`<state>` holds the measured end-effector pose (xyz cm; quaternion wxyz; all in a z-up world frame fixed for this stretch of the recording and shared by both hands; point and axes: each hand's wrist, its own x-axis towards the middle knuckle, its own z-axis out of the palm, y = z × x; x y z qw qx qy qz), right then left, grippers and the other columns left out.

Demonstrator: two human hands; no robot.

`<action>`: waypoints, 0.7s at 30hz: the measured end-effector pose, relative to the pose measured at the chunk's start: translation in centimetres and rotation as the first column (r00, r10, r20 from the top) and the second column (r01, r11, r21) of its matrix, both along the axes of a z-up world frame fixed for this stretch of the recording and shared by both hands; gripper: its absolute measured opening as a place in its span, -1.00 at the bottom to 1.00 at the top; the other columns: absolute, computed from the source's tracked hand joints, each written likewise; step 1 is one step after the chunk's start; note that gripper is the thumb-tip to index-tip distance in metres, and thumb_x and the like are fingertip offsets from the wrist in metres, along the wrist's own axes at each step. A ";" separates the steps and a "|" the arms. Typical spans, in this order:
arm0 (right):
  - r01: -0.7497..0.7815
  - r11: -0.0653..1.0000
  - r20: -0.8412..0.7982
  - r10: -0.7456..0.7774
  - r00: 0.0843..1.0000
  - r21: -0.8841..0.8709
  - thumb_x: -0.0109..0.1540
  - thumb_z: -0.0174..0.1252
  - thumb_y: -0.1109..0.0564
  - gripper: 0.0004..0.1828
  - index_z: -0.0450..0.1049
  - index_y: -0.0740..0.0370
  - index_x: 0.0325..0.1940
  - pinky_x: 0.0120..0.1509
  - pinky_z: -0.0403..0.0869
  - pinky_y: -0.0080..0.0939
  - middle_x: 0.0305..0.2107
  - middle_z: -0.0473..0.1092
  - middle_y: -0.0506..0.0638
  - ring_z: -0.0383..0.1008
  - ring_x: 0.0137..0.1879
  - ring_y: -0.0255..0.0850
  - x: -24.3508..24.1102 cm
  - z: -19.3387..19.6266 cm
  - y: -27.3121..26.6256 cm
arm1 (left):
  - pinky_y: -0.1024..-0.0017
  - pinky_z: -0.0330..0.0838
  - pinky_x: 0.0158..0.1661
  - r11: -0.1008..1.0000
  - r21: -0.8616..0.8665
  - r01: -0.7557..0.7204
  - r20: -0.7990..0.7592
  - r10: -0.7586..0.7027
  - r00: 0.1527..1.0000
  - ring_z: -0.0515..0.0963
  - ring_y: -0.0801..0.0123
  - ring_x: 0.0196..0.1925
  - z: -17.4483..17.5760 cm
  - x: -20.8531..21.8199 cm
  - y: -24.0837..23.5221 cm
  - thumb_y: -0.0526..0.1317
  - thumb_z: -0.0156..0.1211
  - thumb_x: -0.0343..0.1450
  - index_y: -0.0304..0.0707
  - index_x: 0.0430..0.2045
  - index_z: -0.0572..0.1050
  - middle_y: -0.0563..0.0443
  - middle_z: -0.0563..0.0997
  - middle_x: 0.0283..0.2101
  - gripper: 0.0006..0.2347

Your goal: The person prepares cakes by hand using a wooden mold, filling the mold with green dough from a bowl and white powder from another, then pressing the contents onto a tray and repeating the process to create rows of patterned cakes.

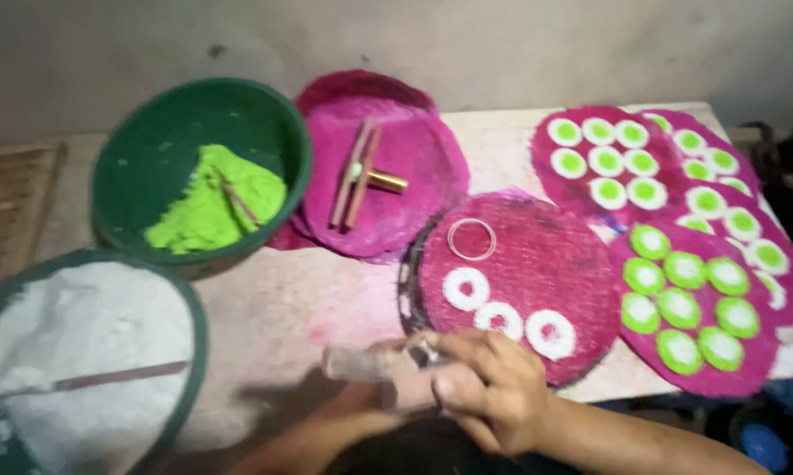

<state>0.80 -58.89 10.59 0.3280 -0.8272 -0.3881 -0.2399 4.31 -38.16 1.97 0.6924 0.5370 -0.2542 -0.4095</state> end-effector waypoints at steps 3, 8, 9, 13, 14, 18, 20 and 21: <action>0.042 0.989 -0.349 0.009 0.937 0.139 0.19 0.28 -0.02 -0.09 -0.01 0.34 0.47 0.34 0.21 0.09 0.36 0.17 0.32 0.22 0.39 0.20 -0.7 -0.5 -5.0 | 0.21 0.48 0.04 0.997 -0.010 0.081 0.001 -0.081 0.997 0.57 0.09 0.00 0.1 2.2 -3.5 -0.26 0.28 0.31 -0.21 0.20 0.37 -0.16 0.58 0.01 -0.49; 0.031 0.933 -0.927 0.360 -0.103 0.359 0.10 0.40 -0.20 0.01 0.12 0.25 0.47 0.49 0.22 -0.09 0.30 0.30 0.05 0.25 0.43 -0.13 1.1 -5.7 -15.8 | 0.21 0.48 0.12 0.982 0.012 0.190 -0.027 -0.190 0.981 0.57 0.07 0.04 -1.0 6.6 -6.8 -0.25 0.29 0.31 -0.18 0.22 0.37 -0.17 0.58 0.04 -0.48; 0.067 0.928 -0.926 0.371 -0.073 0.366 0.07 0.43 -0.19 0.04 0.15 0.31 0.46 0.44 0.25 -0.06 0.25 0.32 0.09 0.27 0.38 -0.11 -0.2 -7.2 -16.3 | 0.21 0.48 0.13 0.978 0.024 0.208 -0.033 -0.208 0.978 0.57 0.07 0.05 -1.7 7.9 -7.3 -0.25 0.29 0.31 -0.17 0.22 0.36 -0.17 0.58 0.04 -0.48; 0.308 0.896 -0.947 0.293 0.132 0.320 0.03 0.45 -0.16 0.01 0.24 0.41 0.40 0.45 0.25 -0.08 0.21 0.37 0.12 0.33 0.36 -0.09 -3.9 -12.3 -18.2 | 0.21 0.48 0.19 0.995 0.059 -0.079 -0.105 0.084 0.991 0.57 0.06 0.09 -7.0 14.9 -7.6 -0.24 0.30 0.32 -0.14 0.23 0.36 -0.18 0.58 0.07 -0.48; 0.396 0.866 -0.951 0.259 0.168 0.306 0.02 0.44 -0.15 0.02 0.20 0.38 0.40 0.42 0.27 -0.08 0.20 0.36 0.10 0.33 0.35 -0.10 -4.7 -13.4 -18.7 | 0.21 0.48 0.20 0.971 0.057 -0.232 -0.128 0.237 0.963 0.57 0.05 0.10 -8.7 16.4 -7.7 -0.24 0.30 0.32 -0.14 0.23 0.36 -0.18 0.58 0.07 -0.47; 0.616 0.680 -0.916 0.251 0.312 0.397 0.01 0.38 -0.16 0.02 0.17 0.35 0.41 0.32 0.33 -0.06 0.14 0.38 0.12 0.37 0.26 -0.07 -8.0 -17.4 -19.9 | 0.29 0.45 0.15 0.724 0.506 -0.468 0.171 0.448 0.878 0.56 0.14 0.12 -13.3 18.8 -7.0 -0.26 0.15 0.41 -0.20 0.23 0.36 -0.14 0.58 0.11 -0.56; 0.676 0.601 -0.903 0.250 0.349 0.428 0.01 0.35 -0.18 0.02 0.16 0.35 0.41 0.29 0.33 -0.05 0.11 0.38 0.13 0.37 0.23 -0.07 -9.6 -20.0 -20.8 | 0.33 0.44 0.13 0.628 0.593 -0.504 0.241 0.459 0.855 0.56 0.18 0.12 -14.7 18.1 -7.2 -0.27 0.07 0.45 -0.23 0.23 0.37 -0.11 0.58 0.13 -0.60; 0.718 0.568 -0.915 0.222 0.338 0.403 0.00 0.35 -0.18 0.03 0.15 0.33 0.42 0.28 0.33 -0.05 0.12 0.36 0.10 0.36 0.22 -0.09 -10.7 -21.7 -21.5 | 0.35 0.43 0.12 0.617 0.570 -0.542 0.227 0.517 0.826 0.56 0.21 0.13 -15.4 16.9 -7.1 -0.28 0.03 0.48 -0.24 0.23 0.37 -0.10 0.58 0.13 -0.62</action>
